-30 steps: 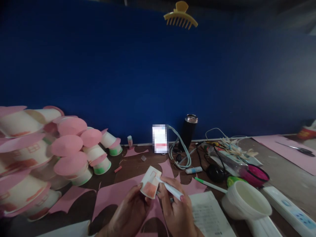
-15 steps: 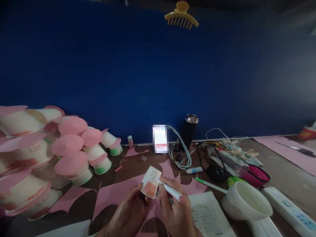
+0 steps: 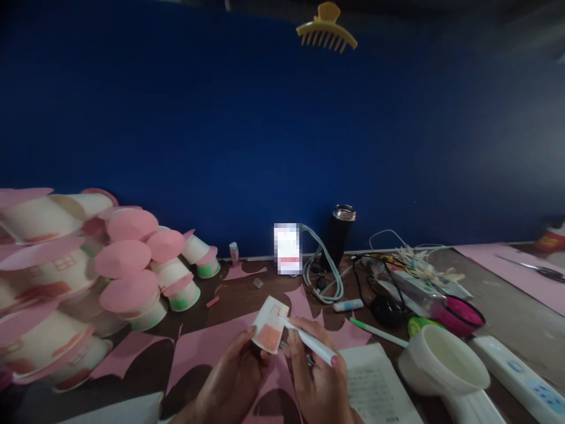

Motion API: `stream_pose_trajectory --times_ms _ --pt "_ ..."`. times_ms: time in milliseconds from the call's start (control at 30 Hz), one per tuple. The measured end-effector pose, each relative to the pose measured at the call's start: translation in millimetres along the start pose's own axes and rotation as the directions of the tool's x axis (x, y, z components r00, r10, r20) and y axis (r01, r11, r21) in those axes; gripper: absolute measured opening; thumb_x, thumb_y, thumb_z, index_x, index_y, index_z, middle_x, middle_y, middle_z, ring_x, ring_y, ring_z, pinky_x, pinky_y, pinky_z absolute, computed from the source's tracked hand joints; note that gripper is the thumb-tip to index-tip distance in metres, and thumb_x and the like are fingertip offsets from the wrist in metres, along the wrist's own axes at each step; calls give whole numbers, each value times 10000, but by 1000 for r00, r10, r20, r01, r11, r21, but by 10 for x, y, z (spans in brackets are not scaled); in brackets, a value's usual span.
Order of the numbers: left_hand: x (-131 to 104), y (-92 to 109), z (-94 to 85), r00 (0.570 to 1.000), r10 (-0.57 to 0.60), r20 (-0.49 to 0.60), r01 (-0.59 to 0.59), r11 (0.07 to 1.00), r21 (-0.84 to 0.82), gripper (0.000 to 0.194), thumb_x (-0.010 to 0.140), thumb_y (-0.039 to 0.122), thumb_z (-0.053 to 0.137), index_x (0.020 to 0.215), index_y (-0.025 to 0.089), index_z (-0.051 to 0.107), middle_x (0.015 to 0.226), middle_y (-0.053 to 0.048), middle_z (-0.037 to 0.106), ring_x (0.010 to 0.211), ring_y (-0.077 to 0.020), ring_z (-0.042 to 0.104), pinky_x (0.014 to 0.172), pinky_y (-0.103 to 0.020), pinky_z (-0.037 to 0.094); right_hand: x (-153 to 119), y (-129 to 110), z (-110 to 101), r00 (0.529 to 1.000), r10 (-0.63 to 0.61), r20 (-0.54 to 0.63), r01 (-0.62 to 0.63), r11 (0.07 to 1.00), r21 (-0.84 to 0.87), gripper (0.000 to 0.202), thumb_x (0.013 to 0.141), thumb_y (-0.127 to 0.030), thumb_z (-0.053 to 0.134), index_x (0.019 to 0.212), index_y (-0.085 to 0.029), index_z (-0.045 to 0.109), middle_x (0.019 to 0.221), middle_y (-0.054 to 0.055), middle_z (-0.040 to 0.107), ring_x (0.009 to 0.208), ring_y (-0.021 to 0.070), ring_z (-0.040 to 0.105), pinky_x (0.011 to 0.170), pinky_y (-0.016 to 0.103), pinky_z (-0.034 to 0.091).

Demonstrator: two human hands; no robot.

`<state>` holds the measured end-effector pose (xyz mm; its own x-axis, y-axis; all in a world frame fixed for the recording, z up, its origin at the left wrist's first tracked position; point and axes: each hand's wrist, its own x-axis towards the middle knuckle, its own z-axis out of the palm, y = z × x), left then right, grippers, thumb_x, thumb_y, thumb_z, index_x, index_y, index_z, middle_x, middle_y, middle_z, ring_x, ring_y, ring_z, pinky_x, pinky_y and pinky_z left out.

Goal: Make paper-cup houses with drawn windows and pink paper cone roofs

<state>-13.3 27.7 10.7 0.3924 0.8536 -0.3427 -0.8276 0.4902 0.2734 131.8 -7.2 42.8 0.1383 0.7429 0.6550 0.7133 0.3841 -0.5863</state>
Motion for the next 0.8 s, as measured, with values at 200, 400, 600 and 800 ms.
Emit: stream_pose_trajectory --times_ms 200,400,600,800 --pt "-20 -13 -3 999 -6 32 4 999 48 108 836 138 604 914 97 667 991 -106 694 811 -149 636 649 -238 487 -6 -33 19 1000 -21 11 21 1000 21 182 923 -266 494 1048 -207 612 899 68 720 775 195 723 693 262 591" --pt "-35 -13 -13 998 -27 64 24 998 51 139 853 155 583 943 91 669 977 -105 688 846 -163 631 694 -257 488 -14 -33 45 998 -44 44 43 999 28 195 922 -245 501 1087 -203 598 923 71 712 802 194 722 673 259 593" --pt "-19 -8 -8 997 -33 72 30 999 43 131 853 145 575 921 85 671 985 -111 687 852 -166 627 698 -257 485 -15 -23 46 997 -66 45 66 998 15 189 919 -236 503 1074 -193 603 928 75 707 840 202 713 751 297 588" --pt "-11 -10 -12 997 -38 65 37 999 24 129 856 148 573 910 87 672 997 -116 694 829 -159 631 682 -253 483 -22 2 43 997 -54 46 54 999 2 180 926 -254 496 1053 -197 609 917 80 718 829 204 719 678 269 594"
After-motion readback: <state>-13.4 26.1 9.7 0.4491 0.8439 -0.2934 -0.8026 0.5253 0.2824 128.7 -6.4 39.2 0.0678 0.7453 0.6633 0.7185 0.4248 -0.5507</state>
